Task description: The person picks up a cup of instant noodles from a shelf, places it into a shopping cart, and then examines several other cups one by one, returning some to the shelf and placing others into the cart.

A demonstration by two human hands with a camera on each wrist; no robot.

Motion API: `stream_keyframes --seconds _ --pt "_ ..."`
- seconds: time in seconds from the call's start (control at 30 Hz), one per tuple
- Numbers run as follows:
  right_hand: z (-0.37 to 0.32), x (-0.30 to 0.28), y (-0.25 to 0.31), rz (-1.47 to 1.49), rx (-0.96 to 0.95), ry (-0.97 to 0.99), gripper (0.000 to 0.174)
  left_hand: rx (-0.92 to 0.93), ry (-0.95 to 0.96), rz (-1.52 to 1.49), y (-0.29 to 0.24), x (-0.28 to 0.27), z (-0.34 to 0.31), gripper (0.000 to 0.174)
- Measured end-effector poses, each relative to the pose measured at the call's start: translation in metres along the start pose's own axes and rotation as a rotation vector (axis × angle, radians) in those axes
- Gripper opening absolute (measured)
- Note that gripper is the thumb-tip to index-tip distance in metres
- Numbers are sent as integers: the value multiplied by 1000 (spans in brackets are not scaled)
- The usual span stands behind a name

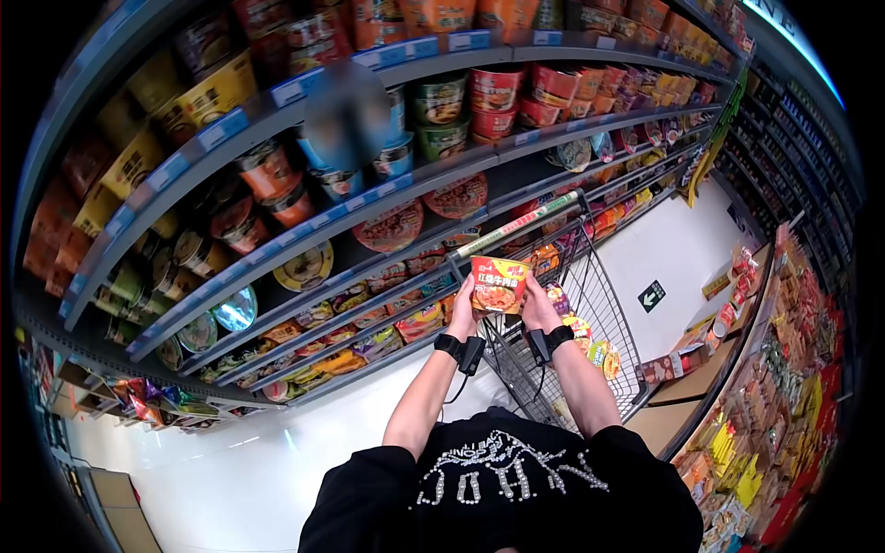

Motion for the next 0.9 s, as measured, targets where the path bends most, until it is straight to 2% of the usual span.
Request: stream_keyframes --seconds 0.03,0.1,0.17,0.27,0.43,0.53,0.57,0.63,0.67,0.7,0.77,0.9 --pt "-2 19 0 -26 -15 18 59 -4 14 -32 -4 -8 -5 46" --pt "11 49 -19 138 70 287 49 16 51 -114 -25 -10 -26 43" --pt "-5 84 -17 152 55 335 54 101 80 -158 -43 -17 -40 39" --pt "-18 113 -26 183 66 363 57 122 69 -149 -57 -34 -54 34" --pt "-22 124 -48 142 36 352 59 121 72 -156 -71 -49 -81 34" --pt "-20 134 -55 187 63 365 50 176 76 -161 -81 -54 -90 34" --pt "-19 135 -57 187 58 373 50 129 79 -196 -82 -53 -93 36" --pt "-15 139 -48 122 -52 341 48 135 118 -188 -88 -56 -74 39" --pt "-23 152 -28 11 -232 274 47 160 146 -119 -106 -44 -72 41" --pt "-31 169 -15 14 -238 284 47 101 209 -31 -119 -32 -71 44" --pt "-39 195 23 -203 -328 174 49 170 201 197 -165 -4 -69 47" --pt "-23 264 130 -398 -713 282 63 482 399 291 -275 76 -62 58"
Point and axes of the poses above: each hand's wrist, its own z-axis towards the middle knuckle, its own x-axis out of the palm, y = z × x, the point moved 8 cm from there along z, towards the middle knuckle, and after that the axes turned 2 degrees about y, right-handed, at the moved point
